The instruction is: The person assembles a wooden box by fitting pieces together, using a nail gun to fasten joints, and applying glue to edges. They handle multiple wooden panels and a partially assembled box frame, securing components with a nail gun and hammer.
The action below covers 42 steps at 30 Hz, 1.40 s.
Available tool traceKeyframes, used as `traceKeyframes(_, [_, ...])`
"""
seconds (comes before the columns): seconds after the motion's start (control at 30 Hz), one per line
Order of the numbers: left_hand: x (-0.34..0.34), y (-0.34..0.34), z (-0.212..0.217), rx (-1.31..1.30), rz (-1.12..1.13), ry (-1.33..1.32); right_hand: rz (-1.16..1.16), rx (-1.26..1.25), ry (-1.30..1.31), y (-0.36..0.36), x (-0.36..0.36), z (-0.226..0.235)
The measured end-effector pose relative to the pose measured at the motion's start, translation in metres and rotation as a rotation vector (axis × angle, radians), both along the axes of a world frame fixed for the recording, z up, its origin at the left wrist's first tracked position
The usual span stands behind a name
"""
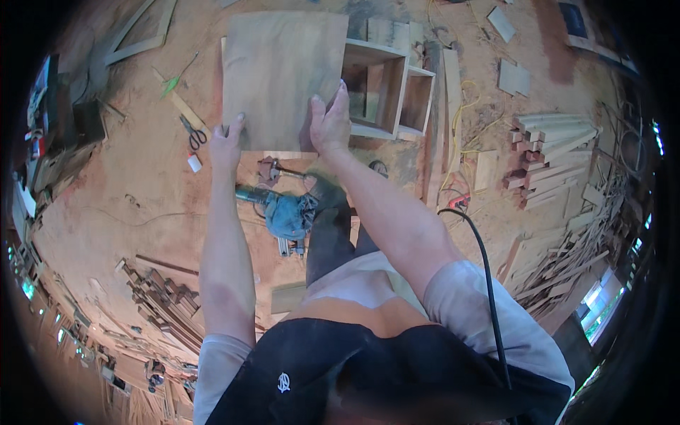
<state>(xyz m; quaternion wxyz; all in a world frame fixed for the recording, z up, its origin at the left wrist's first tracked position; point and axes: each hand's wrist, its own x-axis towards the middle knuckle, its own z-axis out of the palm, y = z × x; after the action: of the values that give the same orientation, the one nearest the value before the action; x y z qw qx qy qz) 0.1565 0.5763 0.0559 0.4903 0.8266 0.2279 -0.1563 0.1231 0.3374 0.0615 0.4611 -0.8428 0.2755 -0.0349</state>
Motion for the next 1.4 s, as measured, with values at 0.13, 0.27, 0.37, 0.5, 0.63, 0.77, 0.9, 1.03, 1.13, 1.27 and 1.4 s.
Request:
traceKeyframes(0.13, [-0.005,0.002,-0.003,0.075,-0.018,0.04,0.004,-0.022,-0.001,0.0,-0.002,0.0])
traceKeyframes(0.27, [0.003,-0.001,-0.001,-0.017,0.019,0.018,0.018,-0.021,-0.068,0.0,0.007,-0.002])
traceKeyframes(0.37, [0.01,-0.003,-0.001,-0.138,0.057,0.016,-0.011,0.019,0.049,0.0,0.013,-0.001])
traceKeyframes(0.5, [0.007,-0.004,-0.002,-0.141,0.085,-0.072,0.018,0.002,0.006,0.001,0.014,0.003])
traceKeyframes(0.63, [0.004,-0.007,0.003,-0.131,0.122,0.01,0.033,0.012,0.002,0.002,0.015,0.002])
traceKeyframes(0.77, [0.008,-0.009,0.018,0.01,0.069,-0.002,0.047,-0.039,-0.029,0.003,0.015,-0.004])
traceKeyframes(0.9, [0.007,-0.01,0.023,0.007,0.065,-0.035,0.056,-0.179,0.017,0.001,0.013,-0.012])
traceKeyframes(1.03, [0.006,-0.01,0.013,0.018,0.07,-0.019,0.049,-0.013,0.002,0.001,0.014,-0.013])
traceKeyframes(1.13, [0.002,-0.009,0.012,0.012,0.095,0.035,0.074,-0.052,0.024,0.001,0.015,-0.01])
traceKeyframes(1.27, [-0.016,-0.005,0.023,0.006,0.108,0.08,0.137,-0.229,0.124,-0.001,-0.001,-0.008])
traceKeyframes(1.4, [-0.059,-0.001,0.038,-0.066,0.211,0.156,0.232,-0.134,0.03,-0.01,-0.036,-0.01])
